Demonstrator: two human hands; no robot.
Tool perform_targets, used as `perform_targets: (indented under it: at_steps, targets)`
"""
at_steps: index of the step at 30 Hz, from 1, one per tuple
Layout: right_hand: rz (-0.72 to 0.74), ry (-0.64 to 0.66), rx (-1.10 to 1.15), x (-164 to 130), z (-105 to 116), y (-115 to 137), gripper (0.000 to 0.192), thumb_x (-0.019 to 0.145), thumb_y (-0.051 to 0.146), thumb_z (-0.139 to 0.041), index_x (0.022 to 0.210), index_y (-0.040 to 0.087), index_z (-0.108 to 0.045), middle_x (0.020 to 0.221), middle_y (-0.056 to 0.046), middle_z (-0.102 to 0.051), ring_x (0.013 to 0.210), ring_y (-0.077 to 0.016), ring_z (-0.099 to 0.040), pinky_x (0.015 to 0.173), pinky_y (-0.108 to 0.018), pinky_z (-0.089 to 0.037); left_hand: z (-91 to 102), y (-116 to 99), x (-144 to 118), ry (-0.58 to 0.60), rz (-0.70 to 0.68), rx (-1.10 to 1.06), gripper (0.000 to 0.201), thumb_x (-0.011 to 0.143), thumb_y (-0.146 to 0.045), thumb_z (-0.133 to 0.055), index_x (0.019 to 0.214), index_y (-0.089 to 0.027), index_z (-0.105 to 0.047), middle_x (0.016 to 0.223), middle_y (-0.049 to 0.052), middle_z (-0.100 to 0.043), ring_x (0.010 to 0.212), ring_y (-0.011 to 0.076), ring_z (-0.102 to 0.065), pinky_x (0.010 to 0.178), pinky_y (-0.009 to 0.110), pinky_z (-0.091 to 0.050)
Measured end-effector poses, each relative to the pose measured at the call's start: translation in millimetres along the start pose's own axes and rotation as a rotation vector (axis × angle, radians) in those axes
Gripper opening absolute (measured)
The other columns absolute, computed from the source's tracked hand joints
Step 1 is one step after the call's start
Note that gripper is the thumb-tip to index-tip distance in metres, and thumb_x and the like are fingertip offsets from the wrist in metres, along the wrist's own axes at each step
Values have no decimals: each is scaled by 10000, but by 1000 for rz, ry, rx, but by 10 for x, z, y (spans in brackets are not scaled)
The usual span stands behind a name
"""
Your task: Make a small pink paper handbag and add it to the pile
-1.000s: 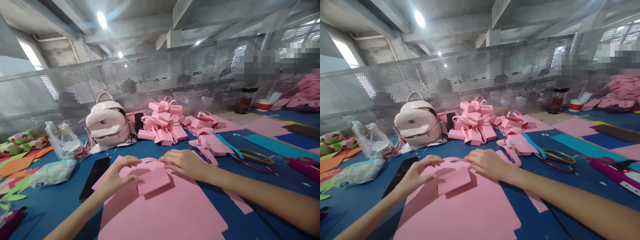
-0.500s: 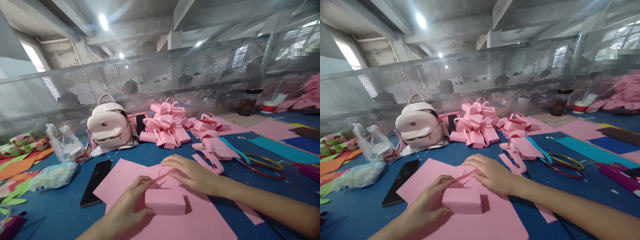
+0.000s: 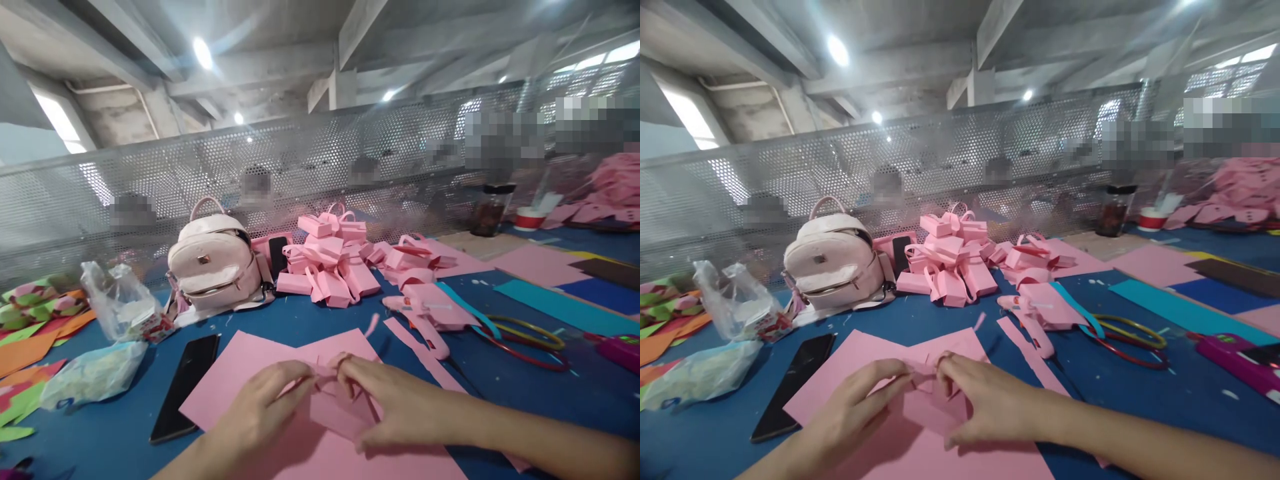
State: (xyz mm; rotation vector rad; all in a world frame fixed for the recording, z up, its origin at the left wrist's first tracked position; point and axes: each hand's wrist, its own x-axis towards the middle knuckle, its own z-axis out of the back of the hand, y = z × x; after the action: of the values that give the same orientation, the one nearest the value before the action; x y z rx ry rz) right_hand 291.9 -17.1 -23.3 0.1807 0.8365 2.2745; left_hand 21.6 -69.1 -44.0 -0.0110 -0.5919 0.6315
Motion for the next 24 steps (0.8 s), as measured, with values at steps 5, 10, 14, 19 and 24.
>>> perform_targets:
  at_steps: [5, 10, 14, 19, 24]
  targets:
    - [18, -48, -92, 32, -53, 0, 419, 628, 399, -818, 879, 236, -525, 1042, -24, -659, 897, -255, -620, 742, -321, -431, -41, 36, -36, 23, 149, -264, 663, 910, -462, -685, 1496, -380, -387, 1331, 109, -581, 1202, 267, -611, 999, 358, -529]
    - [42, -16, -89, 98, -1, 127, 530, 675, 374, -794, 1145, 257, -578, 1209, -52, -680, 1056, -302, -638, 860, -380, -451, -233, 104, -159, -51, 311, -438, 635, 925, -298, -680, 1474, -444, -396, 1386, 79, -506, 1296, 277, -535, 1073, 387, -474]
    - [34, 14, -54, 177, 33, 245, 614, 718, 350, -803, 1291, 287, -591, 1335, -59, -661, 1216, -318, -600, 970, -388, -428, -288, 127, -225, -97, 340, -510, 666, 904, -224, -693, 1461, -461, -412, 1372, 66, -501, 1292, 269, -528, 1077, 378, -464]
    - [-43, -27, -51, 279, 44, 252, 267, 872, 290, -633, 1128, 240, -691, 1085, -64, -756, 980, -283, -689, 811, -337, -459, -296, 175, -217, -149, 333, -570, 650, 904, -282, -703, 1461, -460, -421, 1344, 66, -513, 1247, 266, -553, 1049, 394, -481]
    - [-15, -160, 163, 357, -24, 26, 366, 986, 374, -459, 699, 199, -606, 694, -14, -624, 680, -193, -571, 655, -286, -424, -293, 199, -209, -187, 364, -590, 624, 901, -343, -705, 1462, -438, -450, 1353, 71, -529, 1253, 276, -549, 1064, 421, -467]
